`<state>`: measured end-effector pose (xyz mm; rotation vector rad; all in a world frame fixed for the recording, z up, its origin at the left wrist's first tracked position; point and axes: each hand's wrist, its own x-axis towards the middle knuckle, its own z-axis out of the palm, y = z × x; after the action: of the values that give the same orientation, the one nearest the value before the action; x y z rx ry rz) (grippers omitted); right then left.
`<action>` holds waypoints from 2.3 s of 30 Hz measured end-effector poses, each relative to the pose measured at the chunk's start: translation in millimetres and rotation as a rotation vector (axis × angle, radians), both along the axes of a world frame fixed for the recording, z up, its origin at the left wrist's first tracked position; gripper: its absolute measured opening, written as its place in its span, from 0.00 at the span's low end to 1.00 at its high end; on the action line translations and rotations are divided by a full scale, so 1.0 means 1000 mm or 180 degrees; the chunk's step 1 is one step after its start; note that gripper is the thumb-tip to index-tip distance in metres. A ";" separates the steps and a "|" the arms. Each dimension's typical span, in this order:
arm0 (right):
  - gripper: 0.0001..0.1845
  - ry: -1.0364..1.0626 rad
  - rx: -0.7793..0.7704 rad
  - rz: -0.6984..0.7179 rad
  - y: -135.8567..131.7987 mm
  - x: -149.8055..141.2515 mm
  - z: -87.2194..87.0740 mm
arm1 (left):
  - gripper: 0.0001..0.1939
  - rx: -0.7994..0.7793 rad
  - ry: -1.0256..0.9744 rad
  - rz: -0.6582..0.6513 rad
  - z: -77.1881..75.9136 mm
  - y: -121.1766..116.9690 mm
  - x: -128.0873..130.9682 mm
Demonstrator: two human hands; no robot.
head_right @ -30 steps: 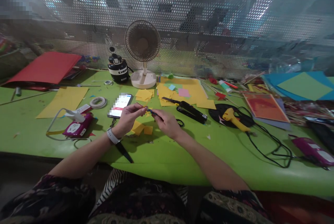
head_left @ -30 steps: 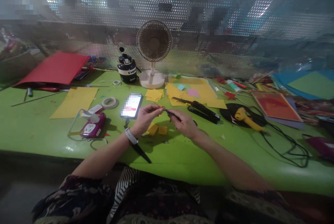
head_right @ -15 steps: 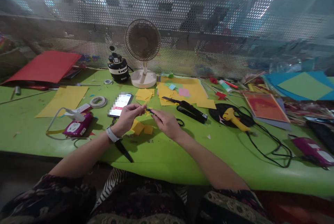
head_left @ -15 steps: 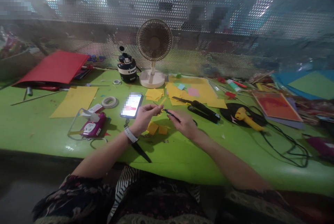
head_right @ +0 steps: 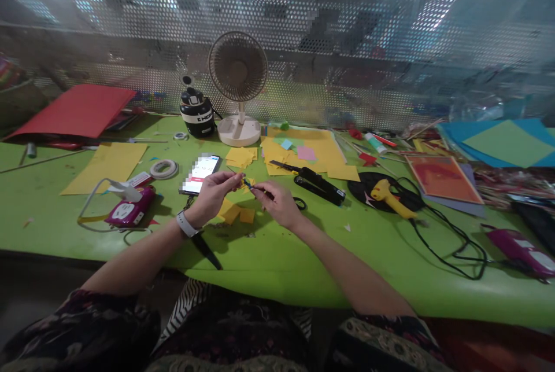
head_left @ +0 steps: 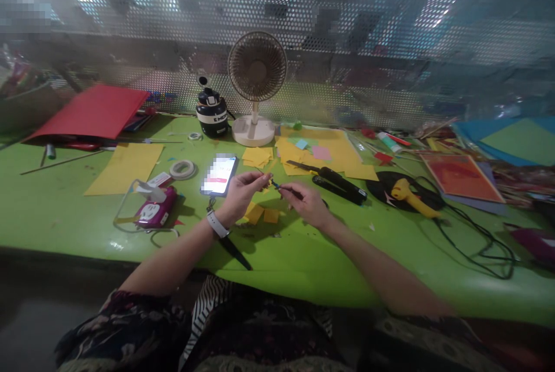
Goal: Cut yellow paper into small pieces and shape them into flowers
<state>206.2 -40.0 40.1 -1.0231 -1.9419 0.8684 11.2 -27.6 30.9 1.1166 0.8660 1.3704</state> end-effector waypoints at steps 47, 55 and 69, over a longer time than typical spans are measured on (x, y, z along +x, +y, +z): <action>0.17 -0.0966 0.1846 -0.0299 0.004 0.001 -0.015 | 0.12 0.0226 -0.0212 0.0170 -0.002 -0.001 0.003; 0.18 -0.0972 0.1657 -0.0178 0.007 0.004 -0.020 | 0.11 0.0372 -0.0021 0.0244 -0.005 0.000 0.004; 0.19 -0.0907 0.1365 0.0041 0.007 0.005 -0.018 | 0.09 0.0312 -0.0091 0.0033 0.000 -0.004 0.004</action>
<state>210.7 -33.2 22.4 -0.9093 -2.2447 0.2950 15.1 -31.3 31.2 1.1658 0.7922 1.4470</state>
